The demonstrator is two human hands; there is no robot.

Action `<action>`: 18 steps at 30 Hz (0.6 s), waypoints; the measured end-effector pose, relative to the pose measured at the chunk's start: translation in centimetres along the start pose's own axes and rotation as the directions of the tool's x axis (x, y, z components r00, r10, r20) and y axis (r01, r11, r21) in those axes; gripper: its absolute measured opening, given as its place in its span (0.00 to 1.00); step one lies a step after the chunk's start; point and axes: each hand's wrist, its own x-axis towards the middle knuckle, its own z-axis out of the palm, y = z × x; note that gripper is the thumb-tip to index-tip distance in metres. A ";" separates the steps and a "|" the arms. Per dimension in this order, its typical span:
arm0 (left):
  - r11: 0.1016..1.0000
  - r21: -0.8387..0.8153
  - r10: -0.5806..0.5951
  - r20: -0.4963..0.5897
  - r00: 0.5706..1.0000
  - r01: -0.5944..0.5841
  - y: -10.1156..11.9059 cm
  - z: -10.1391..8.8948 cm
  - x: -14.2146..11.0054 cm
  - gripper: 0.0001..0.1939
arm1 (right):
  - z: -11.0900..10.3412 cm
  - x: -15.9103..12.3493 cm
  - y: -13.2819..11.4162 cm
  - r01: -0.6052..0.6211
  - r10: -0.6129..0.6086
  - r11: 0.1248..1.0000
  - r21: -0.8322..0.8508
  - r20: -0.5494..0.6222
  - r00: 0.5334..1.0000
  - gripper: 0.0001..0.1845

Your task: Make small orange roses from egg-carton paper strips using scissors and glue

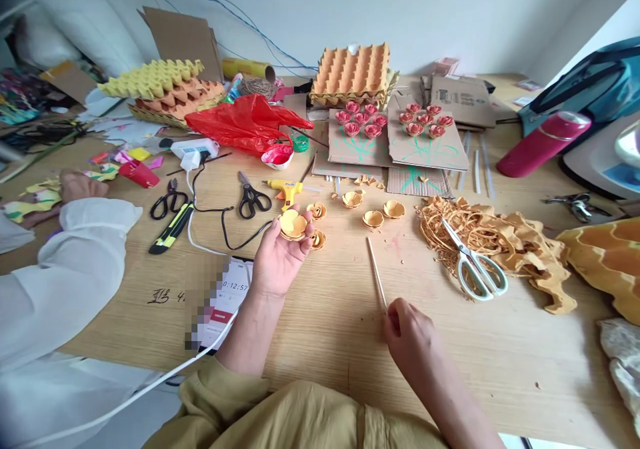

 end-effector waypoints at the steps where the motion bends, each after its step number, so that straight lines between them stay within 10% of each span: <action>1: 1.000 0.003 -0.010 -0.002 1.000 0.010 -0.1 0.0 0.0 0.15 | 0.1 -0.5 0.0 0.003 -0.004 1.000 0.005 0.005 1.000 0.06; 18: 0.994 0.102 -0.037 0.025 0.999 0.035 -1.5 -1.0 0.6 0.19 | -2.7 -0.2 3.4 0.002 -0.003 1.000 -0.025 -0.056 0.998 0.08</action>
